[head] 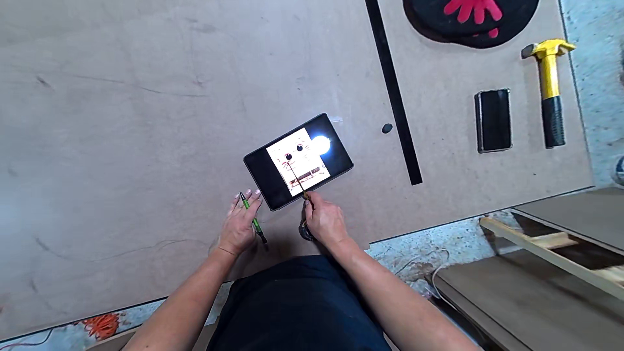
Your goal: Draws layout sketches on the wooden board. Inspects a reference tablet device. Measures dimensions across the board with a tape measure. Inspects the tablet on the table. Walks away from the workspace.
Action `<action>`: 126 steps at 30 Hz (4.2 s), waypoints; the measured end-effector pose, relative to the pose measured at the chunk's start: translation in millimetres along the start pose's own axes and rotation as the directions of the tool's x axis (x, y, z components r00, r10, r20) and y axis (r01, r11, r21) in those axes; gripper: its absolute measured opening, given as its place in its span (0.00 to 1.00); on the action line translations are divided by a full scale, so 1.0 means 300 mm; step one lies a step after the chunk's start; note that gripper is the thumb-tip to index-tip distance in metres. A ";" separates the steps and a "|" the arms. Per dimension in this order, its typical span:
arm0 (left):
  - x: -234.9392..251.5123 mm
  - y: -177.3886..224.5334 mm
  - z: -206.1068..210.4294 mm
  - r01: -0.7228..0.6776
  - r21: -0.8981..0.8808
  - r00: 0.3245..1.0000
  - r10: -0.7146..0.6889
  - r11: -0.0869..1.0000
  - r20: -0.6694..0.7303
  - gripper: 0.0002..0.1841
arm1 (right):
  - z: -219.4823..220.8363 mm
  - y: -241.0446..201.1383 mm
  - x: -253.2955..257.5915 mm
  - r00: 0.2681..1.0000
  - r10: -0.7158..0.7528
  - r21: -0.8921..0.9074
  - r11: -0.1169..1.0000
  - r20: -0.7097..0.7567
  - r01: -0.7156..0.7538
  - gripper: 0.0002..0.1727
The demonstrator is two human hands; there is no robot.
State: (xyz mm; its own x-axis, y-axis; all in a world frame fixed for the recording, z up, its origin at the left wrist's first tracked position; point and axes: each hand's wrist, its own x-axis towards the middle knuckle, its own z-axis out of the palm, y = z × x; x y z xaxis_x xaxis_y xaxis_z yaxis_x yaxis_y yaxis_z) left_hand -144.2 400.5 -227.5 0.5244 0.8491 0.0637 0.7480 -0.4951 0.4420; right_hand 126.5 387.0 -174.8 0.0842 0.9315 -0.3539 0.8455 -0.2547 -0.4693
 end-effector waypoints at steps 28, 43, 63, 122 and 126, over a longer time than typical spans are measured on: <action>-0.002 -0.006 0.004 -0.010 0.038 1.000 0.010 0.999 0.001 0.22 | 0.008 -0.009 0.012 1.000 -0.020 0.011 1.000 -0.010 0.020 0.17; -0.003 -0.004 0.007 0.000 0.035 1.000 0.000 0.999 -0.006 0.22 | 0.008 -0.010 0.012 1.000 -0.019 0.029 0.999 -0.010 0.020 0.17; 0.003 -0.002 0.008 -0.032 0.040 0.995 0.036 0.999 -0.093 0.23 | 0.007 -0.019 0.011 0.998 -0.042 0.003 0.999 -0.037 0.042 0.18; 1.022 0.496 0.181 0.227 -0.146 0.964 -0.201 0.963 0.171 0.20 | -0.437 0.415 -0.143 0.968 0.194 0.584 0.772 0.160 -0.251 0.17; 1.060 0.487 0.135 0.241 -0.204 0.952 -0.191 0.949 0.239 0.24 | -0.455 0.449 -0.057 0.971 0.125 0.608 0.761 0.205 -0.227 0.17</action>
State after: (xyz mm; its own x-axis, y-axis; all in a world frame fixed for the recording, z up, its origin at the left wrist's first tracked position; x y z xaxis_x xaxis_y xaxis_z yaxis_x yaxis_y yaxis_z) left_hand 148.3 590.8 -179.0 0.4537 0.8590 -0.2372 0.7531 -0.2272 0.6174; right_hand 310.9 372.3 -121.5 0.0793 0.8189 -0.5685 0.3033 -0.5631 -0.7688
